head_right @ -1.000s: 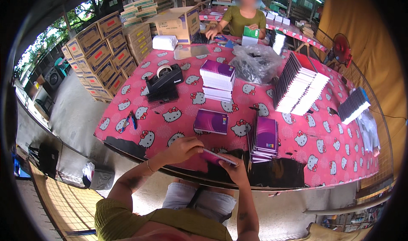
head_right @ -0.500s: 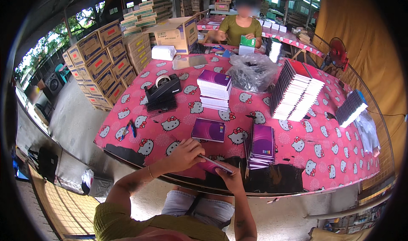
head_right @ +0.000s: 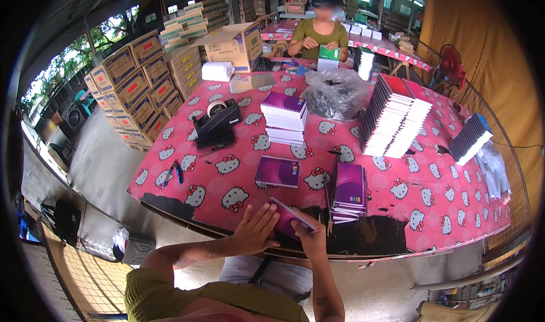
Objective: The person places small purple notebooks into clear plastic sleeves, seals the sleeves with adhesive strips, and stacks the completed items onto a pile on the table.
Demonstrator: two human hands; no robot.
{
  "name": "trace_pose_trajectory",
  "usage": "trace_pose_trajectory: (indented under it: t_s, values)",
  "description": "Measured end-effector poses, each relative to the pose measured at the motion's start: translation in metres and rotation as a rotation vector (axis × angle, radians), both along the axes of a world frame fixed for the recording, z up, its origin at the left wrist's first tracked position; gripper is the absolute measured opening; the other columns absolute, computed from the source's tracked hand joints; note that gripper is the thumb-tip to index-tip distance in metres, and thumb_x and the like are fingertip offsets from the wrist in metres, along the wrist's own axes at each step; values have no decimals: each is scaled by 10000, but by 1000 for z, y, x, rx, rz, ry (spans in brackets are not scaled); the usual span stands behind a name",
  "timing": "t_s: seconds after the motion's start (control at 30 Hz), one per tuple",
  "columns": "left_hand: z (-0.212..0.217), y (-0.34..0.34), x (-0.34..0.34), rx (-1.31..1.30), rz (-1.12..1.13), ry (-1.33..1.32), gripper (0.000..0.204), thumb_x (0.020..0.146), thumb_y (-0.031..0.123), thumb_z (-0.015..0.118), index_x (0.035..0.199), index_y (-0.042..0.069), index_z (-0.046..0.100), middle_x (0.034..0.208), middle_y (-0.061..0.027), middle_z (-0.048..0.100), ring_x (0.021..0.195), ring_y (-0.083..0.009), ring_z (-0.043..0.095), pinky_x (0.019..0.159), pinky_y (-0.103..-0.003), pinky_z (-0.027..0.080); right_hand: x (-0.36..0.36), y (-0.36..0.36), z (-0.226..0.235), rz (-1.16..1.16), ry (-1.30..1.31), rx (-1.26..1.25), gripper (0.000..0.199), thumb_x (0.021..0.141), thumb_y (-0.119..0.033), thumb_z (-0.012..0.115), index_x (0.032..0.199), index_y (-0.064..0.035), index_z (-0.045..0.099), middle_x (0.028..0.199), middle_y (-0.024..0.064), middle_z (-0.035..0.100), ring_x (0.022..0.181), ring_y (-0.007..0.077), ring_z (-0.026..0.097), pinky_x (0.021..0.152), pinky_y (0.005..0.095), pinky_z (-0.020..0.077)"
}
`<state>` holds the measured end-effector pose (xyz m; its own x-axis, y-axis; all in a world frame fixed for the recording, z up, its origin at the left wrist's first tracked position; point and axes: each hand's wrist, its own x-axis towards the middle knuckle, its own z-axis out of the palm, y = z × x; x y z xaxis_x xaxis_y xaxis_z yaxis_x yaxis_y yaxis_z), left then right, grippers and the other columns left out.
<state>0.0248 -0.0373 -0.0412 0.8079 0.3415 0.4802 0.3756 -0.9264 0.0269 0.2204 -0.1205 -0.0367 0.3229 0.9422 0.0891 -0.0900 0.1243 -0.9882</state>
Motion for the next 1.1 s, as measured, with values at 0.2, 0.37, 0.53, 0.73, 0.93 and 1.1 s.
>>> trace_pose_trajectory:
  t_s: [0.2, 0.37, 0.53, 0.73, 0.93, 1.1]
  values:
    - [13, 5, 5, 37, 79, 64, 830, 909, 590, 510, 1454, -25, 389, 1512, -232, 379, 1442, -357, 318, 1143, -596, 184, -11, 0, 17, 3, 68, -14, 330, 870, -38, 716, 1197, -8, 686, 879, -19, 660, 744, 43, 577, 632, 203, 484]
    - [60, 32, 31, 70, 221, -49, 854, 900, 598, 526, 1461, -28, 375, 1533, -225, 354, 1466, -356, 278, 1159, -584, 167, -14, 3, 10, 61, 40, -53, 332, 877, -38, 707, 1205, 5, 675, 937, 3, 690, 794, 51, 603, 667, 206, 500]
    - [-9, -11, 4, -68, -42, -144, 759, 898, 512, 587, 1433, 0, 421, 1510, -200, 391, 1394, -355, 386, 1122, -637, 209, 1, 0, 15, 11, -46, 21, 316, 871, -26, 717, 1183, 4, 685, 995, 16, 699, 873, 58, 610, 759, 216, 495]
    - [52, 45, 21, -284, -63, 379, 618, 949, 464, 540, 1390, 34, 486, 1524, -194, 365, 1429, -370, 326, 1145, -635, 155, 9, 14, -12, 156, -189, 85, 310, 886, -41, 701, 1190, 9, 669, 985, 21, 706, 890, 78, 607, 809, 240, 489]
    - [2, 0, 9, -53, -21, 165, 758, 932, 541, 513, 1438, -14, 410, 1538, -222, 326, 1462, -372, 253, 1132, -644, 170, 15, 13, -34, 162, -318, -75, 302, 902, -51, 676, 1198, 10, 663, 995, 46, 705, 902, 82, 606, 826, 267, 495]
    - [23, 18, 26, 59, 79, 111, 881, 885, 609, 533, 1469, -28, 359, 1544, -227, 315, 1453, -368, 271, 1127, -628, 190, 9, 24, -27, 147, -328, 117, 326, 891, -27, 666, 1216, 4, 653, 979, 73, 720, 860, 81, 608, 791, 277, 508]
